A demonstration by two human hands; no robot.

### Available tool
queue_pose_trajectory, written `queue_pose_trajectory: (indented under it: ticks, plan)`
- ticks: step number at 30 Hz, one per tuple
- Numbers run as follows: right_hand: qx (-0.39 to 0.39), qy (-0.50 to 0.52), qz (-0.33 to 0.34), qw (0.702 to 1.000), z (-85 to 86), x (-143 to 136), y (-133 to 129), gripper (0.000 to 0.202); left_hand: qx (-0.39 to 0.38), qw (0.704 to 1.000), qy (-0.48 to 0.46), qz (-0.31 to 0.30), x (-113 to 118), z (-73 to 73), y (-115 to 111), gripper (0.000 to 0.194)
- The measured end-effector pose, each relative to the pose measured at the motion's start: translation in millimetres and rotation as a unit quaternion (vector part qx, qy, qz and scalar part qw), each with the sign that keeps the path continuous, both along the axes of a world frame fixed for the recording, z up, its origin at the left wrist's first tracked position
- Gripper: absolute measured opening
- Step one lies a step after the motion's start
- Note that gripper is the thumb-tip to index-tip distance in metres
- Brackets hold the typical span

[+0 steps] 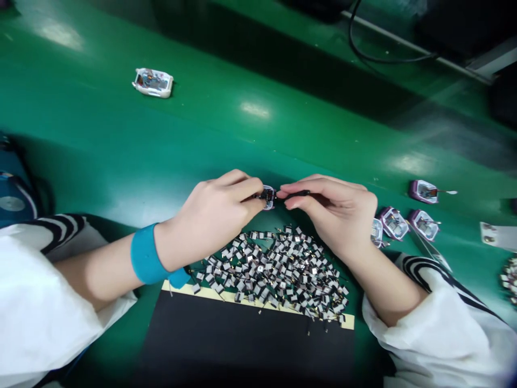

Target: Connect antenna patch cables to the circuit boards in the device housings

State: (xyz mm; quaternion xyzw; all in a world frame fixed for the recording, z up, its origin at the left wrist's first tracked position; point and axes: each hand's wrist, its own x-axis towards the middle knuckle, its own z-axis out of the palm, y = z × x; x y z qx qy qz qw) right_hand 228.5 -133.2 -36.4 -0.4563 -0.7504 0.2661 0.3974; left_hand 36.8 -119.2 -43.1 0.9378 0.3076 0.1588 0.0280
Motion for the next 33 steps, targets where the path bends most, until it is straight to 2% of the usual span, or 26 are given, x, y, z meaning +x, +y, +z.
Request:
queue_pose_trajectory:
  ticks: [5, 13, 16, 25, 33]
  plan:
    - [0.033, -0.019, -0.019, 0.999, -8.2, -5, -2, 0.008, -0.010, 1.000, -0.001, 0.004, 0, -0.9, 0, 0.025]
    - [0.128, -0.080, 0.049, 0.987, -9.5, -6, -6, 0.017, -0.020, 1.000, 0.012, 0.005, 1, -1.4, 0, 0.026]
    - [0.146, -0.088, 0.054, 0.984, -10.0, -8, -7, 0.017, -0.025, 1.000, 0.013, 0.004, 1, -0.8, 0, 0.026]
    - [0.101, -0.073, 0.021, 0.992, -11.4, -12, -7, 0.011, -0.049, 0.998, 0.020, 0.016, 3, -0.9, 0, 0.029]
    - [0.071, -0.068, 0.004, 0.995, -13.6, -13, -4, 0.008, -0.047, 0.999, -0.015, 0.014, 2, -4.6, 0, 0.030]
